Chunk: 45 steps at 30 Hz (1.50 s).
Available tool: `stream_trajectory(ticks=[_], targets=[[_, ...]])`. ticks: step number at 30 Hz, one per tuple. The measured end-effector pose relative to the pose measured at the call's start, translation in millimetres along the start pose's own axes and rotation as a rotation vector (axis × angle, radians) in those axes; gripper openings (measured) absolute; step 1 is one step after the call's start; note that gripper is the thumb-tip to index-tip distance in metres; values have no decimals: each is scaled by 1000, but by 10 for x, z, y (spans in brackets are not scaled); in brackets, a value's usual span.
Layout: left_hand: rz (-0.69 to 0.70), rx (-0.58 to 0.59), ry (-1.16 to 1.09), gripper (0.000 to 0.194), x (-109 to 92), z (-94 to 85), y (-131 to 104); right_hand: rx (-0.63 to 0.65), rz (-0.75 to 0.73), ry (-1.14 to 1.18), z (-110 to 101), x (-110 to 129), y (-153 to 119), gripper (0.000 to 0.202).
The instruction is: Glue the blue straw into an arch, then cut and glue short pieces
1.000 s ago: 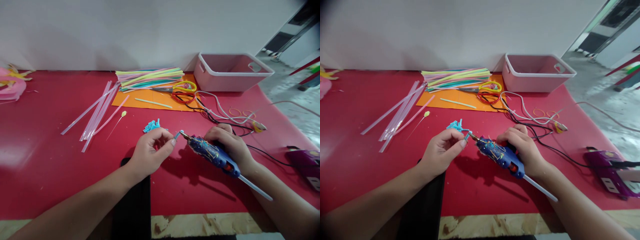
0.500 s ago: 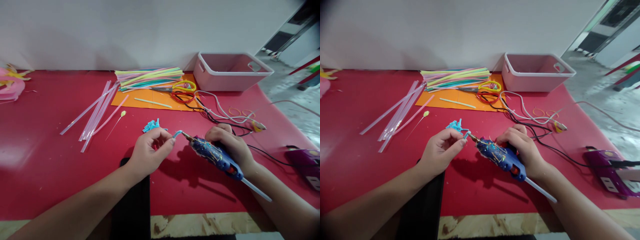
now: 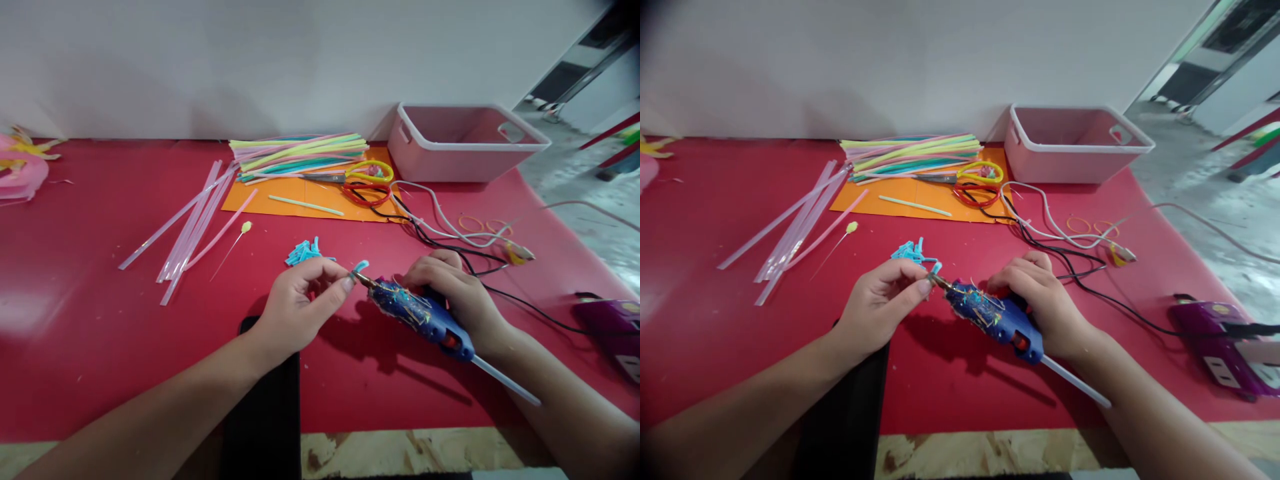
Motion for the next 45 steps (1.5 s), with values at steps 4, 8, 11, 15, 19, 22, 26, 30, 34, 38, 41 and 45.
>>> stream_trajectory(ticks=[4, 8, 11, 15, 19, 22, 26, 30, 34, 38, 41, 45], targets=[[8, -3, -2, 13, 1, 5, -1, -8, 2, -5, -4, -16, -5, 3], [55, -14, 33, 12, 16, 0, -5, -30, 4, -13, -11, -20, -4, 3], [83, -14, 47, 13, 27, -8, -3, -40, -9, -16, -17, -16, -1, 5], [96, -3, 49, 13, 31, -10, 2, -48, 0, -25, -19, -2, -6, 3], [50, -2, 23, 14, -1, -4, -7, -140, 67, -116, -34, 15, -29, 6], [-11, 0, -21, 14, -36, -4, -14, -233, 268, -274, -52, -26, -50, 18], [-106, 83, -192, 15, -40, -9, 3, -90, 441, -426, -28, -144, -68, 42], [-286, 304, -513, 21, -19, 7, 28, -11, 493, -553, -10, -161, -59, 40], [-305, 457, -447, 23, -78, 22, 13, -324, 297, -453, -63, 62, -6, 25], [-224, 545, -222, 18, -152, 40, -25, -325, 18, 220, -58, 301, 18, 25], [-117, 595, -143, 16, -167, 48, -38, -67, 31, 414, 10, 359, 35, 30], [-75, 626, -121, 17, -149, 38, -37, 37, 2, 395, 67, 363, 87, 23]])
Point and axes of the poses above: each hand's wrist, its own y-axis towards the middle knuckle, its own z-axis out of the palm, x = y × z, the point moved 1 cm from there along y, towards the middle knuckle, and after that the axes turned 11 degrees about y, right-handed, at the moved point
